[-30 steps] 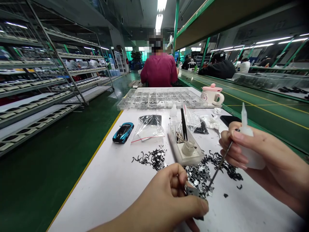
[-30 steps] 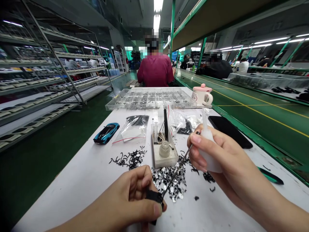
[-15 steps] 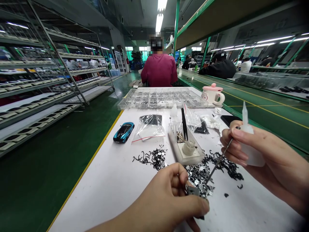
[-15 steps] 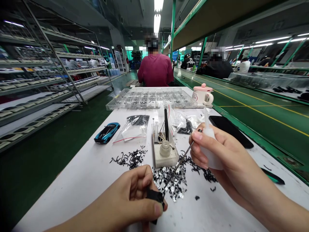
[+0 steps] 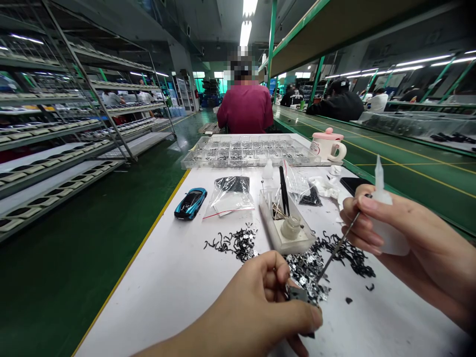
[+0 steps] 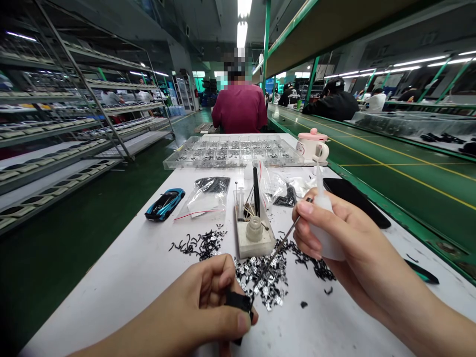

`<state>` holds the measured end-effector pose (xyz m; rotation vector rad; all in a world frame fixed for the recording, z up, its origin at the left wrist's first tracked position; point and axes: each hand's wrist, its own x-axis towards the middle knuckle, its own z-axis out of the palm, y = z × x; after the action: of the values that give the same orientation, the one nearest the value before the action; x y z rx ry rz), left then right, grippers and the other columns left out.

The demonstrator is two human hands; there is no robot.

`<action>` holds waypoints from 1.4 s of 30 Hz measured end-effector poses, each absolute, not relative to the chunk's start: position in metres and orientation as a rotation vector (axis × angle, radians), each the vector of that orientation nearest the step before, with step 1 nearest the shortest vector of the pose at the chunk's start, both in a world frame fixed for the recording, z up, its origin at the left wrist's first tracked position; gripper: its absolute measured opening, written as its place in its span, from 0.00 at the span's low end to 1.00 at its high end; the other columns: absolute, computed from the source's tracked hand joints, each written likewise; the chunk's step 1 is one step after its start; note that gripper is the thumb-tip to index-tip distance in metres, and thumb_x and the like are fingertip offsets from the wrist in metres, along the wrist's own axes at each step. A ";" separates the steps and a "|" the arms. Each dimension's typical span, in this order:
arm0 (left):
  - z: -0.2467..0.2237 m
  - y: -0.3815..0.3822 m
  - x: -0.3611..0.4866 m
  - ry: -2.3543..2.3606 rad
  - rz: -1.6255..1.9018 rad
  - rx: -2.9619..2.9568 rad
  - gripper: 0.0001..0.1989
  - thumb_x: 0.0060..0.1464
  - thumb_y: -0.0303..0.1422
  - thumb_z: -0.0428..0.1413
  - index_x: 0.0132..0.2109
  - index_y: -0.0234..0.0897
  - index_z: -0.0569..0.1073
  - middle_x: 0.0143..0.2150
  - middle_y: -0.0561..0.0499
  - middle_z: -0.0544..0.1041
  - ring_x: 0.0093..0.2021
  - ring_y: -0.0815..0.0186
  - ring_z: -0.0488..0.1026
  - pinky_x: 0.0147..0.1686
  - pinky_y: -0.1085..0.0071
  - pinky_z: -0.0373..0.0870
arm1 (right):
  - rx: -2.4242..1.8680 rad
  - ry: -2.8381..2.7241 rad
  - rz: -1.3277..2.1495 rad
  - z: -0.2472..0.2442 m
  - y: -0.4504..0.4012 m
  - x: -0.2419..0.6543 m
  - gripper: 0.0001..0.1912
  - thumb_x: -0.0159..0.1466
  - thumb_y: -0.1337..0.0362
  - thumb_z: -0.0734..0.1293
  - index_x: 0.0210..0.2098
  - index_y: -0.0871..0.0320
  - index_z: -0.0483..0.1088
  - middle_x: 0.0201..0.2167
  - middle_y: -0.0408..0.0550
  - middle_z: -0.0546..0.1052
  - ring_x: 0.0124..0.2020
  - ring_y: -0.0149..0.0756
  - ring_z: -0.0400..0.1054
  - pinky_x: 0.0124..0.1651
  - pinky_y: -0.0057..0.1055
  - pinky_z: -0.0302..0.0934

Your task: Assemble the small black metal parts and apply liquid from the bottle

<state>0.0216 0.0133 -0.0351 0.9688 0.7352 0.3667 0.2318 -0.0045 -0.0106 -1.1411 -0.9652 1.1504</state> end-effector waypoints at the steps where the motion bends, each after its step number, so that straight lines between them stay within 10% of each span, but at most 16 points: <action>1: -0.035 0.014 0.022 0.740 0.377 0.967 0.21 0.38 0.28 0.63 0.31 0.39 0.55 0.28 0.55 0.71 0.25 0.72 0.67 0.19 0.79 0.68 | -1.141 -0.966 1.149 -0.010 -0.004 0.232 0.15 0.57 0.55 0.72 0.23 0.56 0.65 0.19 0.40 0.61 0.20 0.27 0.51 0.20 0.24 0.52; 42: -0.024 0.014 0.019 0.805 0.454 1.194 0.18 0.41 0.28 0.64 0.29 0.38 0.59 0.34 0.52 0.74 0.39 0.62 0.71 0.39 0.67 0.62 | -1.249 -1.098 1.176 -0.022 -0.002 0.226 0.18 0.57 0.50 0.71 0.26 0.54 0.63 0.16 0.39 0.63 0.19 0.27 0.50 0.21 0.25 0.45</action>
<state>0.0187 0.0135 -0.0243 1.1941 0.8046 0.4541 0.2260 -0.0021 -0.0224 -1.2488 -1.0978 1.1758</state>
